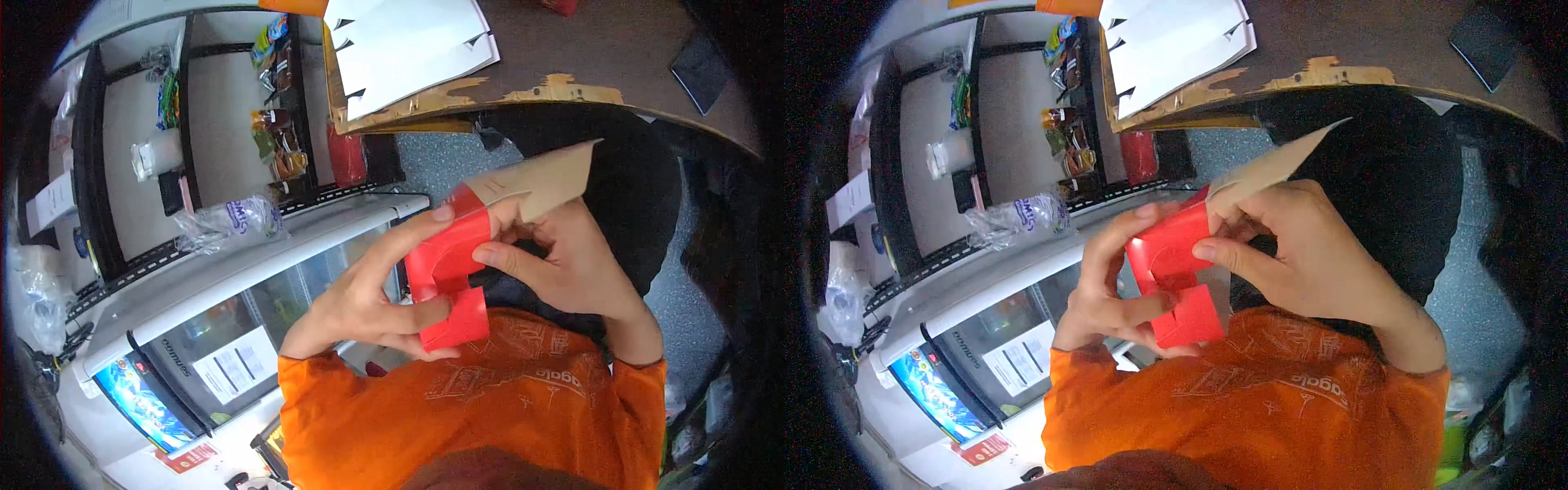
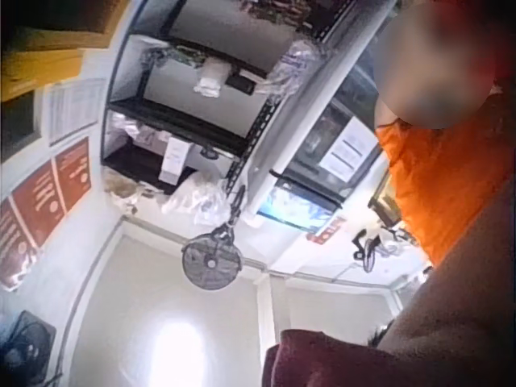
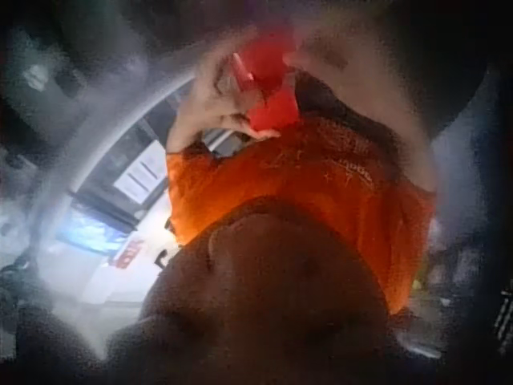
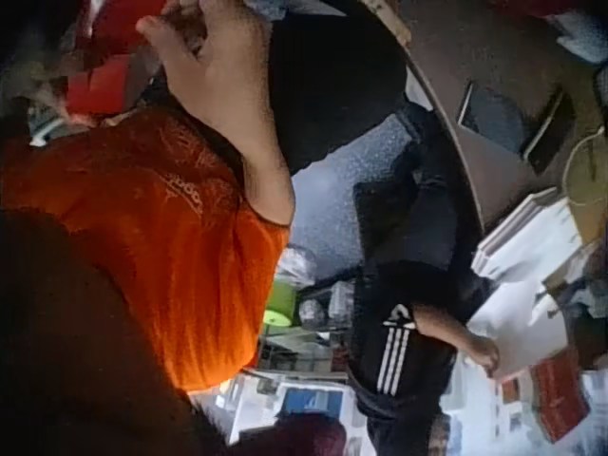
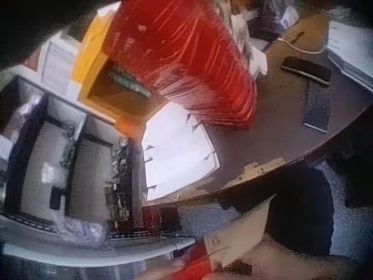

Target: The person assembles red and white cardboard boxes by folding the flaps and tucking them into slots. They handle stacks of flat-packed box components and finished boxes on a wooden table. Another person is visible in the background performing a similar task.

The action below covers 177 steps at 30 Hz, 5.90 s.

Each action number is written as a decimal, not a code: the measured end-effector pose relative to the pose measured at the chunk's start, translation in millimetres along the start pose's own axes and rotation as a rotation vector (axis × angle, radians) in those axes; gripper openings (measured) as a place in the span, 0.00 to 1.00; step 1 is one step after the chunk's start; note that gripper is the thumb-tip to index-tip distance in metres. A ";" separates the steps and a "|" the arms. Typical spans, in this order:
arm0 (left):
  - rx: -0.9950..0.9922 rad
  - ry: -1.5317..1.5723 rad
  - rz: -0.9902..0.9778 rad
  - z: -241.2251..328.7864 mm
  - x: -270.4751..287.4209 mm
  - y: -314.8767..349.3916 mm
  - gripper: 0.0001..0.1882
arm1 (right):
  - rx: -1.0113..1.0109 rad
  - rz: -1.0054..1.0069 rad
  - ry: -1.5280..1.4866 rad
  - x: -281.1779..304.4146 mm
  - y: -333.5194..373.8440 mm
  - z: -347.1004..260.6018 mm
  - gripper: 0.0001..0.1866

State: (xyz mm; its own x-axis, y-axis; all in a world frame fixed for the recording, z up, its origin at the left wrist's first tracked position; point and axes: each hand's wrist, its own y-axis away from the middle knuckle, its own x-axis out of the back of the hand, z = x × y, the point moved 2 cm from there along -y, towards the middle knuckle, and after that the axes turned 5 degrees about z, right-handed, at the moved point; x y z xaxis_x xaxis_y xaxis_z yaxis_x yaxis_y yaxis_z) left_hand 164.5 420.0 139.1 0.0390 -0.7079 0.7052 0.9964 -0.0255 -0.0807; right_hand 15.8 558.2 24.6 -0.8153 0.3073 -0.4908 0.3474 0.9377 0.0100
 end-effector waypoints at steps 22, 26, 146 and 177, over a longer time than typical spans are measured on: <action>0.111 0.568 0.616 -80.7 -70.1 28.5 0.41 | -0.335 -0.046 -0.003 -16.7 -24.0 8.8 0.13; 0.384 0.409 0.341 -76.5 -77.6 35.3 0.34 | -0.264 -0.105 0.146 -12.4 3.2 34.7 0.29; 0.334 0.366 0.600 -63.1 -65.0 0.2 0.20 | 0.196 0.068 0.533 -7.8 2.2 12.8 0.10; 0.384 0.157 0.746 -60.0 -101.9 16.6 0.08 | 0.240 0.179 0.620 -14.3 9.6 53.2 0.08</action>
State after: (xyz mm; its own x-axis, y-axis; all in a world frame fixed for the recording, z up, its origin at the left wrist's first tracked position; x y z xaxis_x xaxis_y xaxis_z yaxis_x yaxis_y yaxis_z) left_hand 172.5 449.4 23.7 0.7123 -0.5348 0.4545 0.6717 0.7073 -0.2205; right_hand 55.4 554.2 -14.7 -0.8253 0.5574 0.0907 0.5362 0.8237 -0.1843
